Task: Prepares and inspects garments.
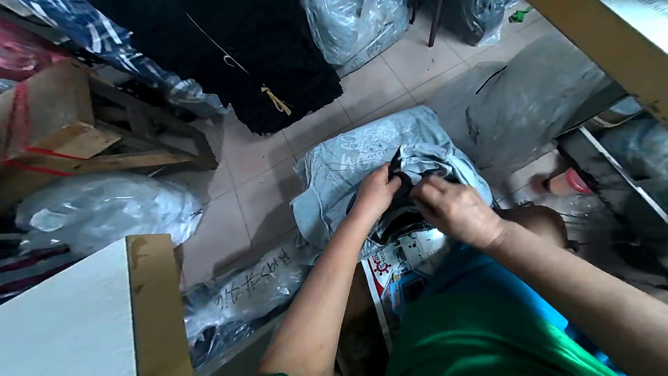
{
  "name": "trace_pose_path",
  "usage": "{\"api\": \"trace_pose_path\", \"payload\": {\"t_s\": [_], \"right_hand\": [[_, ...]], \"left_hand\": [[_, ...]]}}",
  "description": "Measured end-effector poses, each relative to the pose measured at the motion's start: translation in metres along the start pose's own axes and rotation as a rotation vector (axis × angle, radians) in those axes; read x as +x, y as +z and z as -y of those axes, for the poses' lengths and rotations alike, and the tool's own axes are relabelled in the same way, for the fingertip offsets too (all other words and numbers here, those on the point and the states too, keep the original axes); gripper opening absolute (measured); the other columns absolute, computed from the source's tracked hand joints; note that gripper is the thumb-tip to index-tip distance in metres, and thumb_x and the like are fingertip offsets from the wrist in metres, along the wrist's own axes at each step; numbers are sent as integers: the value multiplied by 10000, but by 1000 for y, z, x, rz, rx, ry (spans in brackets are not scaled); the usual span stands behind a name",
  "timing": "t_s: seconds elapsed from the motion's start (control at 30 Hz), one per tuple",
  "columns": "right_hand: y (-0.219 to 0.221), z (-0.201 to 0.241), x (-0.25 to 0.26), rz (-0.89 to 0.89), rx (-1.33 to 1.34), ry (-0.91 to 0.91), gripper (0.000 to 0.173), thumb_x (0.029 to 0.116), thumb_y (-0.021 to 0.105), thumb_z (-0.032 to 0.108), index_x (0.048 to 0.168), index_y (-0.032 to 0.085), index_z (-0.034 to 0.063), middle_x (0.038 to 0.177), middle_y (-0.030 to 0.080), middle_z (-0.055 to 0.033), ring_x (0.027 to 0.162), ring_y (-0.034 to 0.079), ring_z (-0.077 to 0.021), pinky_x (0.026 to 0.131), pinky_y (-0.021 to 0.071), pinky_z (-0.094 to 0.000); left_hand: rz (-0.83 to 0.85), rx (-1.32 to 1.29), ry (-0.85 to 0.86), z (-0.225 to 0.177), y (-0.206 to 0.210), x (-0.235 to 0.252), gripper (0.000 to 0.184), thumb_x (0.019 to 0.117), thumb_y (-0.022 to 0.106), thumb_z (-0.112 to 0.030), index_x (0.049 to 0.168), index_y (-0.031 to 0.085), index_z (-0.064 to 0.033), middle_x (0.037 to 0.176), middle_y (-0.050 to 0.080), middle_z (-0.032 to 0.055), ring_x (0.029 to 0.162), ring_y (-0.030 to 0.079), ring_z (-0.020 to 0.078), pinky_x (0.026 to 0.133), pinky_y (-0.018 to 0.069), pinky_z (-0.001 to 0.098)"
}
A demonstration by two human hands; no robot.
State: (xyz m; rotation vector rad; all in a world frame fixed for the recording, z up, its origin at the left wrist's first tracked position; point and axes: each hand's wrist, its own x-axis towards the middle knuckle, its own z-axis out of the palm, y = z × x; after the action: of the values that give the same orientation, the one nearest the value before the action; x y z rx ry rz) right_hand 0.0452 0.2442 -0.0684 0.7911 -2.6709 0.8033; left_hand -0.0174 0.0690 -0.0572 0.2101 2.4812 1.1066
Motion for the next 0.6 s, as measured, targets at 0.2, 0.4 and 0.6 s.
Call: {"api": "trace_pose_path", "payload": {"t_s": [0.2,0.4,0.6], "right_hand": [[15,3,-20,604,-138,323,216,944,645,-16,1150,707,5,1196,667,-228,867,711,-436,682,577,-585],[11,2,-26,520,-80,274,227,885,649,-110,1045,753,13,1155,664,-255,859,709,-435,689,583,-583],[2,0,-46,403,-49,148,76,887,720,-1,959,724,24,948,702,-177,731,713,-357,605,586,-520]], "left_hand": [[29,-42,-12,4,3,-2,248,1049,520,-126,1194,639,36,973,666,199,927,632,300,844,478,521],[45,-32,-26,5,3,-4,253,1050,523,-125,1215,636,29,980,662,200,937,624,300,850,474,519],[62,-37,-45,5,4,-5,254,1057,526,-133,1228,629,23,1003,665,200,955,626,301,858,477,526]]}}
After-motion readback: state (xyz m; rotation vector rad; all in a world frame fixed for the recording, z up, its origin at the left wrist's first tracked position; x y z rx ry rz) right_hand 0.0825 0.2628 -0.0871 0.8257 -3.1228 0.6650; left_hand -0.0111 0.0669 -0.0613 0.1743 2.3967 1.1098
